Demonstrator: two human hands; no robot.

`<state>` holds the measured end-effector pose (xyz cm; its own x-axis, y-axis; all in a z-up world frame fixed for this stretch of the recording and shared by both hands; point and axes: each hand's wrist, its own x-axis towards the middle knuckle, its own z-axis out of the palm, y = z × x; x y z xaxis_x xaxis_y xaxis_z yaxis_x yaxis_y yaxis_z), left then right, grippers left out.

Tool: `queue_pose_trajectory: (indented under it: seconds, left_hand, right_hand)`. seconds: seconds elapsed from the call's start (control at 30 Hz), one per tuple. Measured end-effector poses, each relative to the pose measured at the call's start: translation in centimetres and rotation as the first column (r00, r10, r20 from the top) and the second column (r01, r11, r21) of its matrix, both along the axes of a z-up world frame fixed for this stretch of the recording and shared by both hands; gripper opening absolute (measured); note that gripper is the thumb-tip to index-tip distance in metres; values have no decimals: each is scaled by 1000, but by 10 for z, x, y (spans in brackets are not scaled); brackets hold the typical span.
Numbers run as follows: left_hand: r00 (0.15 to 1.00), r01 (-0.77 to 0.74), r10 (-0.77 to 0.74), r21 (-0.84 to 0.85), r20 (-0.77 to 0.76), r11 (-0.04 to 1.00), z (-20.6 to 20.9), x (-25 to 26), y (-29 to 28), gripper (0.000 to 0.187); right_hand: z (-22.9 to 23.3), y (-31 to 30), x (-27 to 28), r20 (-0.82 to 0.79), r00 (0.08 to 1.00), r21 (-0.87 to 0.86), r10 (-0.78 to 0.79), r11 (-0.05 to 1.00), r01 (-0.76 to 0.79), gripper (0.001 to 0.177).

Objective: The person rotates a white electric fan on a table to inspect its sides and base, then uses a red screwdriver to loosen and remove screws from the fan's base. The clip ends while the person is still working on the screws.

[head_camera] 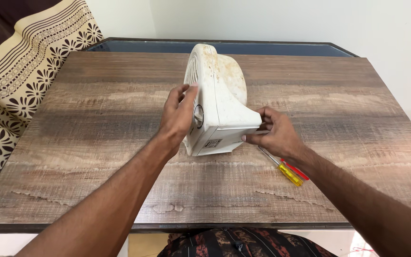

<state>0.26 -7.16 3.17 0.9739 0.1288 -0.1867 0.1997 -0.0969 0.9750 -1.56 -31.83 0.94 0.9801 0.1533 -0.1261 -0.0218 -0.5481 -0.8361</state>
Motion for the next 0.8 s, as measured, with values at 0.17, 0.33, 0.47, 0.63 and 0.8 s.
queue_pose_trajectory:
  seconds: [0.17, 0.33, 0.47, 0.63, 0.8]
  left_hand:
    - [994, 111, -104, 192, -46, 975, 17, -1, -9, 97]
    - [990, 140, -137, 92, -46, 986, 17, -2, 0, 97]
    - [992, 105, -110, -83, -61, 991, 16, 0, 13, 92]
    - [989, 127, -143, -254, -45, 959, 13, -7, 43, 85]
    - [984, 131, -166, -371, -62, 919, 12, -9, 60, 82]
  right_hand:
    - [-9, -5, 4, -3, 1000, -26, 30, 999, -30, 43]
    - [-11, 0, 0, 60, 998, -5, 32, 999, -32, 44]
    - [-5, 9, -1, 91, 995, 3, 45, 999, -46, 43]
    - [15, 24, 7, 120, 984, -169, 128, 980, -107, 40]
    - [20, 39, -1, 285, 935, -170, 211, 971, -167, 40]
